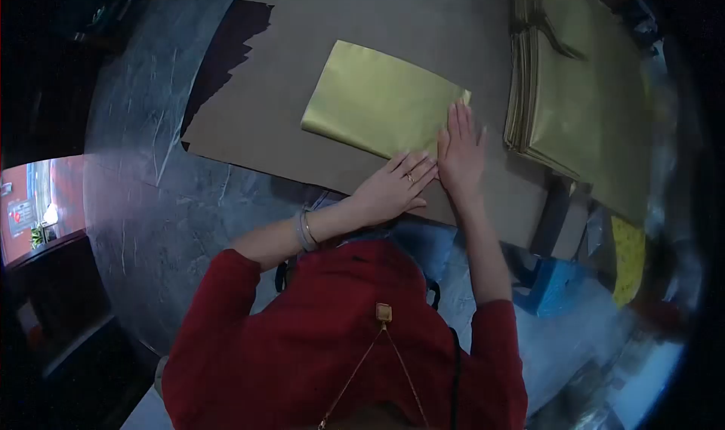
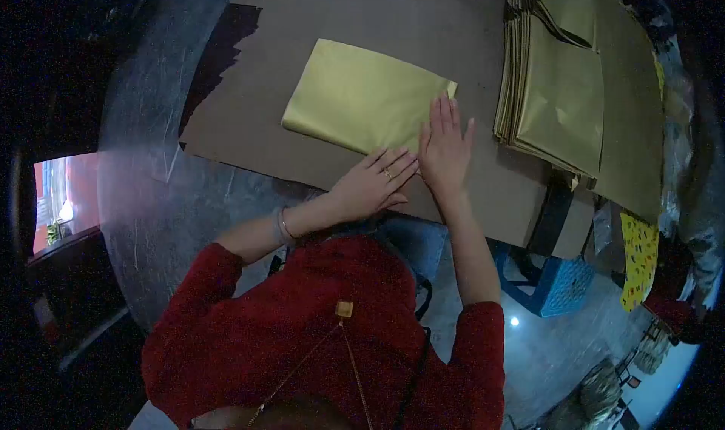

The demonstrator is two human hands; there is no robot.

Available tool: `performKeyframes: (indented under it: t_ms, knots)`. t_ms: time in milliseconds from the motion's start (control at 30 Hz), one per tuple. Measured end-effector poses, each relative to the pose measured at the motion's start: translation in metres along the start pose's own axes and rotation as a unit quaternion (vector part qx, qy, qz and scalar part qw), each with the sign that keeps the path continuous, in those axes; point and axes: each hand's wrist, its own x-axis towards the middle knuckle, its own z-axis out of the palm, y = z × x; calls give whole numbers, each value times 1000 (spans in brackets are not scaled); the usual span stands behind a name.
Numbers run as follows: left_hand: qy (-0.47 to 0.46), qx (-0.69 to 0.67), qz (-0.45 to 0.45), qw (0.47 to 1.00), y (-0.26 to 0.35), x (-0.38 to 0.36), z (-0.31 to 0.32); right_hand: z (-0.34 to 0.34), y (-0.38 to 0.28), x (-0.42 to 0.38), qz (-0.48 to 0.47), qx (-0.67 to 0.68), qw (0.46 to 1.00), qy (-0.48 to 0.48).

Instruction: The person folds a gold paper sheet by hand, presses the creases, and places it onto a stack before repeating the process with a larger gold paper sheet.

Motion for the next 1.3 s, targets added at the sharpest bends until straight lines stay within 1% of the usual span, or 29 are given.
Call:
performKeyframes:
  t_ms: [100,167,300,433,500,533,567,633,767,900,933,967,1033,1100,1167,1300]
  knots:
    - [-14,11,0,1000,0,2,1,-1,-1,-1,1,8,1000,4]
    - [-41,26,-6,999,1,2,-4,-2,-1,0,4,3,1000,0]
    - [-47,22,-2,999,-1,2,-4,-4,-2,-2,9,17,1000,-5]
    - [-39,-10,1,999,-3,1,-7,-4,0,2,4,11,1000,-12]
    - [-29,-19,-21,999,-3,0,-10,-4,-2,-1,6,18,1000,-14]
    - [-5,-25,-28,999,-4,-1,-12,-3,-2,0,8,13,1000,-14]
    - [-7,-27,-28,999,-7,-3,-12,-3,-2,0,9,8,1000,-13]
    - [-4,-2,13,1000,-11,-7,-11,-7,-3,-1,9,17,1000,-10]
    - [-21,15,-12,1000,-6,-7,-7,-8,-4,1,11,31,999,-7]
    - [9,28,-31,999,5,-2,-6,-3,-3,0,14,4,1000,-14]
    - [-18,48,-43,998,7,-1,-7,-5,-2,1,9,5,1000,-21]
    - [-19,50,-51,997,9,-1,-4,-6,-2,1,3,10,1000,-23]
    - [-16,28,-63,998,10,-3,-3,-13,-7,2,24,36,999,-32]
    - [-5,20,-62,998,7,-6,-4,-11,-5,3,17,36,999,-30]
    - [15,-44,-83,995,5,-9,-5,-11,-5,2,11,16,999,-34]
    - [14,-55,-123,991,-7,-22,-19,-12,-6,2,16,36,999,-34]
